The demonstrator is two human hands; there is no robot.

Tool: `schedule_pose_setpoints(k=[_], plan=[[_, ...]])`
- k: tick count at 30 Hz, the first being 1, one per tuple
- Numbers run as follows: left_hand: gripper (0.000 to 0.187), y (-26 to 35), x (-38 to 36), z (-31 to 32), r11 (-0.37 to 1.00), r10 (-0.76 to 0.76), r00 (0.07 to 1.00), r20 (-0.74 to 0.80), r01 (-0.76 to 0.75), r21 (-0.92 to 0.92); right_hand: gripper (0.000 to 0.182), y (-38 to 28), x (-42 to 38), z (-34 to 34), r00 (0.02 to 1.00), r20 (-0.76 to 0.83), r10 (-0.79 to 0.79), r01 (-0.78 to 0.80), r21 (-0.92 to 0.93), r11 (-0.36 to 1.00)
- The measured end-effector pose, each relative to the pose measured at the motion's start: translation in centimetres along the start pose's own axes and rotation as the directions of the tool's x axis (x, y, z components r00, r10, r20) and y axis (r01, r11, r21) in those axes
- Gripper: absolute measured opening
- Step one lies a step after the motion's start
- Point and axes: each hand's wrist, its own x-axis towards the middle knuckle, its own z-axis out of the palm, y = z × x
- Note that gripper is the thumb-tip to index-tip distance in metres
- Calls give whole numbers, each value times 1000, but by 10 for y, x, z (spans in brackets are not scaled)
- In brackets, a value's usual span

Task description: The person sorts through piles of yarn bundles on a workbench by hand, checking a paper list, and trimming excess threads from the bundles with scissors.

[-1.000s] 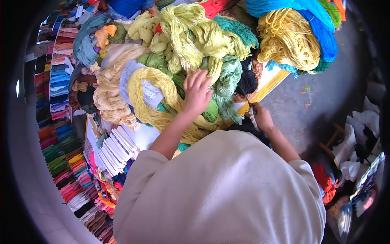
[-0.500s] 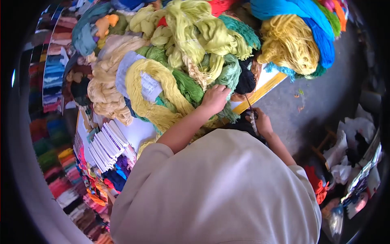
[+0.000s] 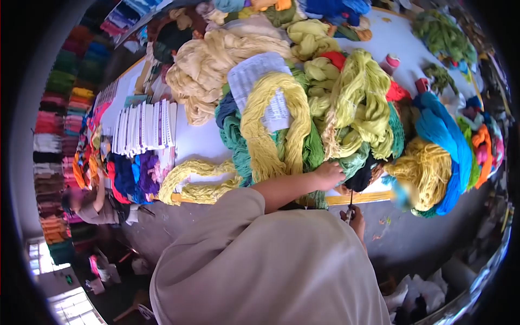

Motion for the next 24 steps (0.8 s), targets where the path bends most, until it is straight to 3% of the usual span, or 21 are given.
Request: schedule_pose_setpoints(k=[2, 5, 7, 9, 11, 17, 19, 24], plan=[[36, -3, -2, 3, 1000, -6, 1000, -31, 6, -23, 43, -6, 3, -2, 997, -19, -71, 70, -23, 997], [34, -4, -3, 7, 999, 2, 998, -66, -4, -38, 38, -11, 9, -8, 999, 26, 19, -20, 38, 999], [33, -6, -4, 10, 999, 3, 996, -91, -7, -49, 35, -5, 10, -8, 994, 11, 112, -110, 270, 957], [31, -6, -5, 8, 997, 2, 995, -102, -10, -78, 35, -8, 9, -12, 991, 9, 132, -131, 204, 970], [31, -7, -6, 4, 995, 4, 995, -100, -14, -94, 36, 18, 11, -11, 965, 40, 257, -256, 329, 909], [31, -11, -5, 5, 990, 28, 994, -105, -42, -133, 54, 83, 12, -16, 968, -85, 237, -233, 61, 971], [31, -11, -6, 3, 989, 30, 995, -100, -45, -142, 63, 133, 23, -7, 981, -148, 125, -141, -104, 984], [32, -12, -4, 5, 985, 18, 995, -96, -34, -169, 64, 236, 62, 14, 977, -107, 183, -179, 41, 983]])
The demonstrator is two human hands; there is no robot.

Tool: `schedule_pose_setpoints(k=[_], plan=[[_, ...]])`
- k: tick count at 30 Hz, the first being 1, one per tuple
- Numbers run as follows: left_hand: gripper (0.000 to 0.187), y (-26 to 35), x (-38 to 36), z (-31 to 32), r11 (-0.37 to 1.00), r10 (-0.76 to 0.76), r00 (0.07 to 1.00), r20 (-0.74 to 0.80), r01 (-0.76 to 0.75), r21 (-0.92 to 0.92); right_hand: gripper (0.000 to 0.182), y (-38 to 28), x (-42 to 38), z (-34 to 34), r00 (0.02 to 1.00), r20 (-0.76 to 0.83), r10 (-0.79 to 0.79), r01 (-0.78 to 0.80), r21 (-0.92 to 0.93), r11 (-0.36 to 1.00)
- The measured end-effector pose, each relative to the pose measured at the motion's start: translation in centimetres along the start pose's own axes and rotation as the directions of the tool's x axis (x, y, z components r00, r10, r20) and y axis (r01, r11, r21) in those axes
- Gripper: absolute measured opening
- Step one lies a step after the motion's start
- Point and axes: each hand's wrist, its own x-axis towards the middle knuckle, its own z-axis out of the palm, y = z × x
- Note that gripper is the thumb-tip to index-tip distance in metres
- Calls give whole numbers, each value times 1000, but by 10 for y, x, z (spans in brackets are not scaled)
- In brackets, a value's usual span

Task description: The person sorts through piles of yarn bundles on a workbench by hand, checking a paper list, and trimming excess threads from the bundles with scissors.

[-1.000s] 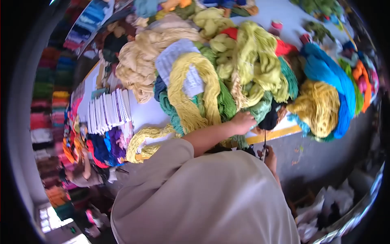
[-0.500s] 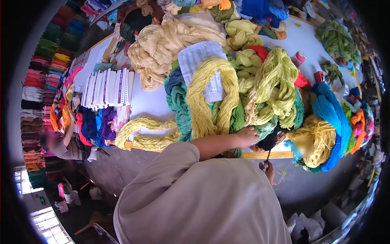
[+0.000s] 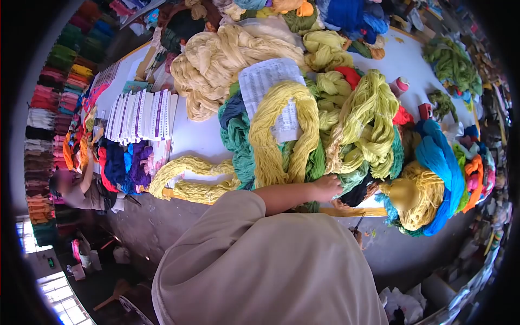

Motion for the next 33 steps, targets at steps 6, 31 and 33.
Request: schedule_pose_setpoints(k=[6, 31, 33], plan=[[31, -1, -1, 2, 1000, -9, 1000, -7, 9, -24, 64, -144, -42, -34, 995, 40, 96, -83, -251, 965], [33, 1, -6, -8, 991, -41, 999, 26, 44, -126, 79, -161, 68, -35, 999, 14, -36, 38, -555, 831], [34, 2, -13, -22, 978, -65, 993, 95, 82, -191, 77, -168, 83, -39, 999, 20, -45, 49, -562, 825]])
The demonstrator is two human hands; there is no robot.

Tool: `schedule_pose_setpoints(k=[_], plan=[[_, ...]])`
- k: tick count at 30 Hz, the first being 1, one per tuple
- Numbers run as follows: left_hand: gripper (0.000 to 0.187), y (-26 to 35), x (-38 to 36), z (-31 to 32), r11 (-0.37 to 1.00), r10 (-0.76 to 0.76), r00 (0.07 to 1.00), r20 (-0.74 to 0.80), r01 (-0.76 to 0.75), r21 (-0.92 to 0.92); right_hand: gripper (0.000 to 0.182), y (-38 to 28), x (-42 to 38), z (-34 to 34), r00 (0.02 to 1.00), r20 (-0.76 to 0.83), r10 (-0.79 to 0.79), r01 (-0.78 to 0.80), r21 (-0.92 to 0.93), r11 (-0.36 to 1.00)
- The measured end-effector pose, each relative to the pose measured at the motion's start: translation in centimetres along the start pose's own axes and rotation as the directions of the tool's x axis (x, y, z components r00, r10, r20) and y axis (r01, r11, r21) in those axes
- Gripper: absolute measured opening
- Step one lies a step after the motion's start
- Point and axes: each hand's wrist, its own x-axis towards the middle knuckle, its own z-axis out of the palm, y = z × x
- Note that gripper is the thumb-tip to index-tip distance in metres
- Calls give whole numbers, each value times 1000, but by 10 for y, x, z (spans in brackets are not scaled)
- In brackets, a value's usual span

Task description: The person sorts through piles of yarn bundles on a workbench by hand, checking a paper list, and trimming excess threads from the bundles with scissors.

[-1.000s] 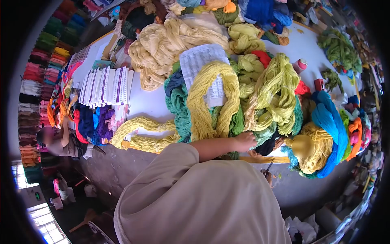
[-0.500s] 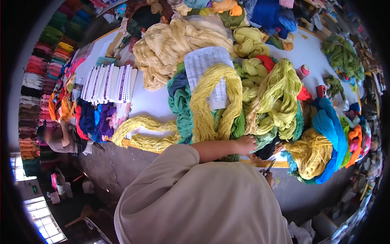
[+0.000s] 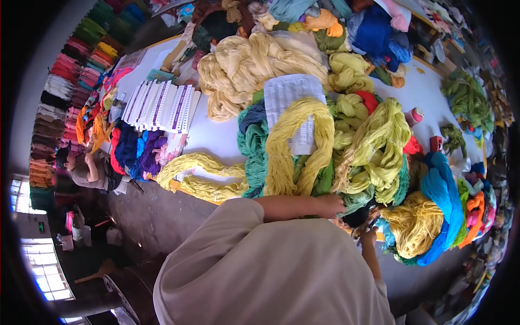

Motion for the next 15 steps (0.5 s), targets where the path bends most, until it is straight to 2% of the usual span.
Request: schedule_pose_setpoints(k=[1, 2, 3, 4, 5, 6, 7, 8, 9, 11, 12, 13, 15], plan=[[34, -1, -2, 2, 998, 19, 999, -38, -21, -61, 82, 2, 8, 0, 999, -21, -27, 27, 5, 1000], [34, -2, -2, 7, 990, 47, 997, -68, -56, -127, 90, -1, 17, -3, 998, 42, 48, -45, -65, 997], [36, -7, -5, 14, 986, 89, 991, -102, -102, -131, 96, -4, 17, -3, 999, 7, 36, -36, 9, 999], [37, -4, -10, 12, 977, 78, 990, -114, -98, -187, 93, 2, 28, 3, 1000, 2, -15, 15, -43, 999], [38, 0, -15, 9, 967, 60, 990, -127, -90, -240, 84, 0, 32, 3, 999, 41, 34, -31, -84, 996], [38, 2, -20, 6, 958, 77, 987, -142, -113, -263, 70, 22, 60, 28, 957, 155, -246, 289, -406, 867], [37, 1, -25, 5, 950, 89, 983, -158, -132, -285, 63, 0, 40, 5, 984, 159, -76, 117, -269, 956], [35, -5, -28, 13, 946, 141, 960, -241, -202, -254, 72, -10, 31, -4, 988, 146, -40, 74, -235, 969], [35, -1, -34, 11, 941, 155, 962, -226, -214, -262, 81, -15, 24, -9, 991, 137, -6, 34, -202, 979], [33, 8, -49, 0, 919, -7, 968, -251, -92, -384, 78, -23, 18, -17, 987, 146, 64, -42, -144, 989], [30, 9, -55, -1, 926, -27, 957, -289, -85, -369, 76, -24, 17, -17, 985, 154, 75, -55, -128, 990], [30, 9, -61, -2, 925, -23, 959, -281, -86, -370, 66, -25, 15, -18, 986, 150, 69, -50, -128, 990], [30, 18, -75, -21, 832, -208, 955, -213, 58, -552, 61, -33, 4, -27, 989, 128, 77, -61, -120, 991]])
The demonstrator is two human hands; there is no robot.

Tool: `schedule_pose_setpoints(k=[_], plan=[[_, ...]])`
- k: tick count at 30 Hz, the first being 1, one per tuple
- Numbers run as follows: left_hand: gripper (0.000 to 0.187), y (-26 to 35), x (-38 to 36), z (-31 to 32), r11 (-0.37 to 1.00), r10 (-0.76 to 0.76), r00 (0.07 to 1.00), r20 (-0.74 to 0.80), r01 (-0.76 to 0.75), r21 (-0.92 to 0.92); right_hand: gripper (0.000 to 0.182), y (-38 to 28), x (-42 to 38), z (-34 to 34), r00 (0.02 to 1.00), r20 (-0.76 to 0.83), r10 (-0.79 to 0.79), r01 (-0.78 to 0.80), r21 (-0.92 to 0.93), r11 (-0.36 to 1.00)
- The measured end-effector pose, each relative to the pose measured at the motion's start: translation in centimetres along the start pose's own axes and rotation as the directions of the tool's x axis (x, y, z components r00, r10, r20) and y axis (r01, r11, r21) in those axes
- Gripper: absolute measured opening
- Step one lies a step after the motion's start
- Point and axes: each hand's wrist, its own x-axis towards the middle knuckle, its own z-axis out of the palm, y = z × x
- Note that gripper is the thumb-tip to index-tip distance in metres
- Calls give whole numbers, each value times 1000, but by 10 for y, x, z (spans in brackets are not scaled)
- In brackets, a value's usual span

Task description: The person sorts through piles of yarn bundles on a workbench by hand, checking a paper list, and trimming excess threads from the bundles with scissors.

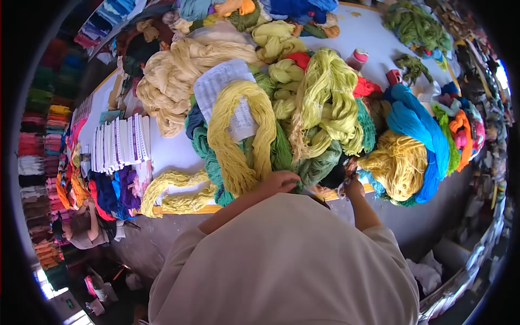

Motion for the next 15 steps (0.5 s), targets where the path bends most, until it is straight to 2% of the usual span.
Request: schedule_pose_setpoints(k=[2, 3, 4, 5, 6, 7, 9, 12, 15], plan=[[28, 49, -9, -38, 997, -78, 989, -125, 79, 1, 54, -3, -14, -8, 1000, -20, 11, -10, 23, 1000], [26, 88, -13, -62, 997, -39, 966, -257, 22, -69, 54, 1, -17, -4, 998, -63, 0, 1, 12, 1000], [26, 101, -19, -91, 998, -22, 952, -306, 4, -60, 55, 3, -21, -1, 994, -107, -16, 16, -1, 1000], [25, 126, -26, -117, 985, 169, 866, -471, -140, 97, 60, -2, -30, -8, 998, -68, 18, -16, 31, 999], [22, 154, -36, -142, 928, 301, 785, -542, -373, -24, 60, -3, -37, -5, 998, -65, 17, -16, 22, 1000], [22, 171, -51, -178, 831, 502, 636, -586, -541, 125, 64, -2, -45, -2, 995, -97, -1, 6, 47, 999], [22, 177, -57, -182, 832, 491, 634, -597, -545, 106, 77, 6, -48, 9, 991, -129, -23, 35, 95, 995], [23, 188, -56, -181, 824, 471, 633, -614, -565, 50, 71, 17, -59, 27, 961, -254, -113, 159, 170, 973], [24, 196, -55, -179, 805, 454, 630, -630, -593, -12, 69, 18, -73, 31, 930, -342, -133, 187, 132, 973]])
